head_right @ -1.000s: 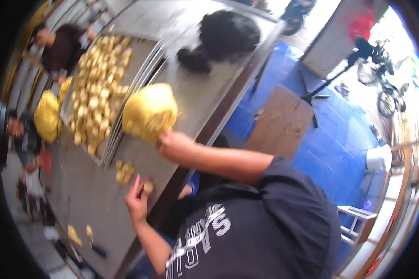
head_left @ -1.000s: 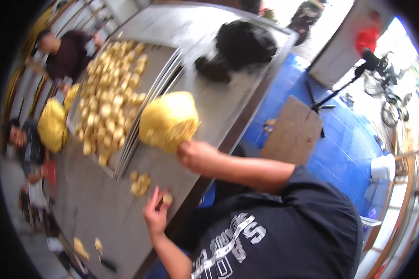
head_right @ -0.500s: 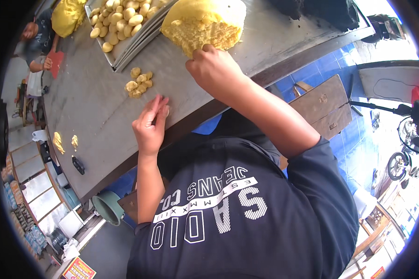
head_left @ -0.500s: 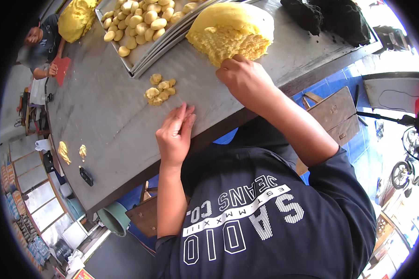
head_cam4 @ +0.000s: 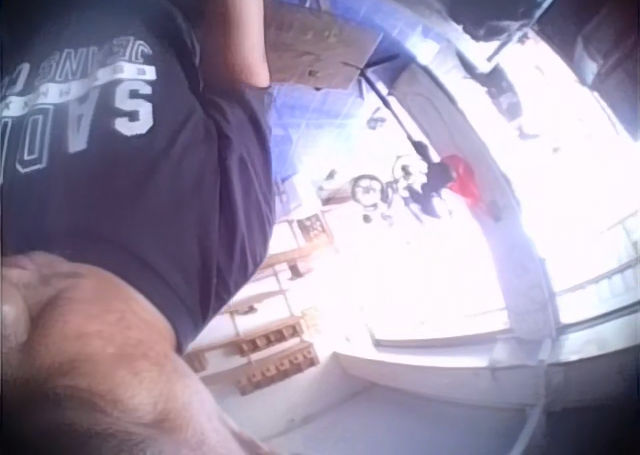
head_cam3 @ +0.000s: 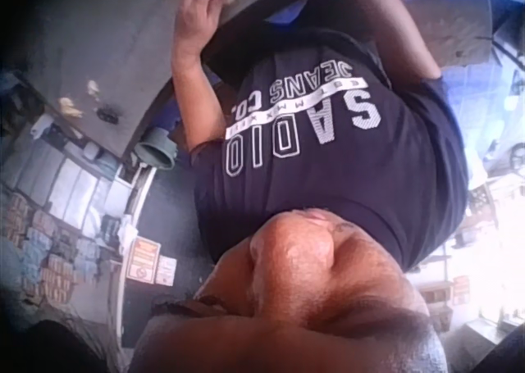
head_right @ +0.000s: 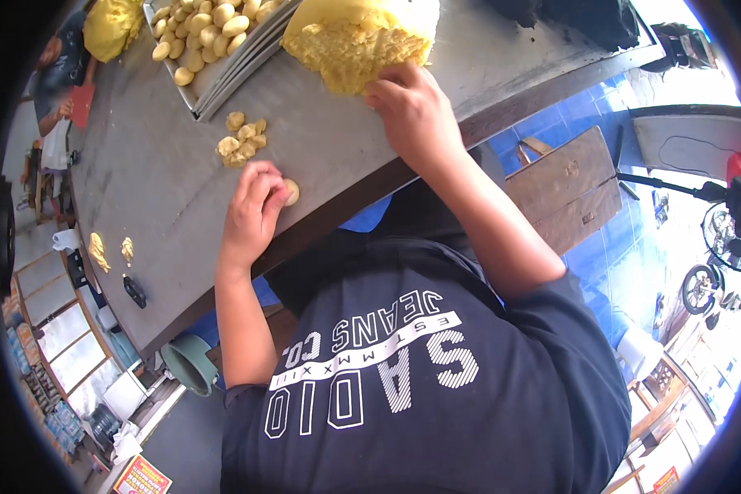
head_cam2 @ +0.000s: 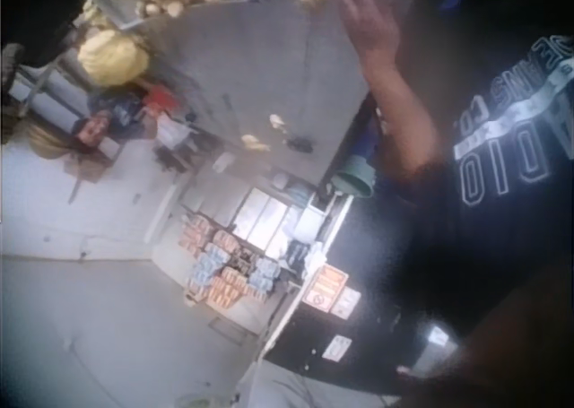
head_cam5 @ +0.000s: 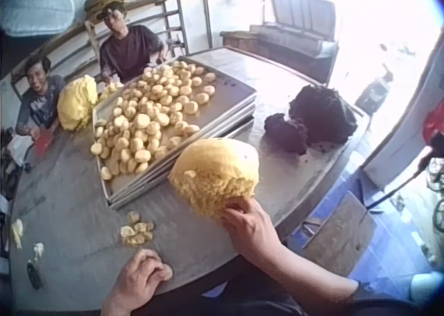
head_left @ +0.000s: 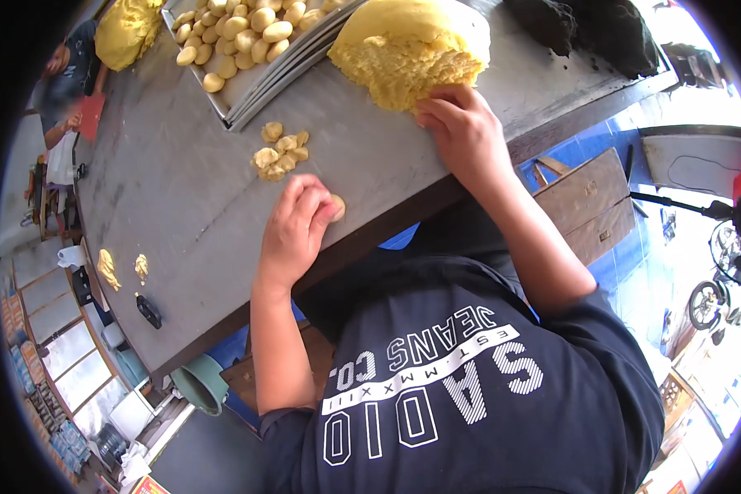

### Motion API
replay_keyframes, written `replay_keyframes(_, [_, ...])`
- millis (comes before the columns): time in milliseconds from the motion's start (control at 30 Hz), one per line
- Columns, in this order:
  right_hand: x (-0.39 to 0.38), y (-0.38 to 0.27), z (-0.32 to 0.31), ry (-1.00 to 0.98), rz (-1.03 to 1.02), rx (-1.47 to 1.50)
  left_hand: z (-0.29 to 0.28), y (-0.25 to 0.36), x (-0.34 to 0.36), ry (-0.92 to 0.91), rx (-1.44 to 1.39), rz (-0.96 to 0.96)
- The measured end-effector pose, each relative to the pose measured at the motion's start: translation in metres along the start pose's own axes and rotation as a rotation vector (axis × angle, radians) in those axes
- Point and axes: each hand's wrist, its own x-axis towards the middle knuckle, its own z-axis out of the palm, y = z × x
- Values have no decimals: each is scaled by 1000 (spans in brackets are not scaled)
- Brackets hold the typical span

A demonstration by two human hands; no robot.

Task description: The person forms small pieces of yellow dough by hand, breaking them from a larger mass and shaping them on a metal table. They place the formed dough pieces next to a tray already filled with similar dough balls.

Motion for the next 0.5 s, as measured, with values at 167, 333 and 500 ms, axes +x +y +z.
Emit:
replay_keyframes(167, [37,-22,11,-299,-100,64,-5,-3,2,-29,-310,-146])
replay_keyframes(333, [53,-27,25,-395,-183,-216,27,18,-21,413,146,13])
replay_keyframes(500, [56,-33,4,-645,-225,-119,31,30,-24,320,358,2])
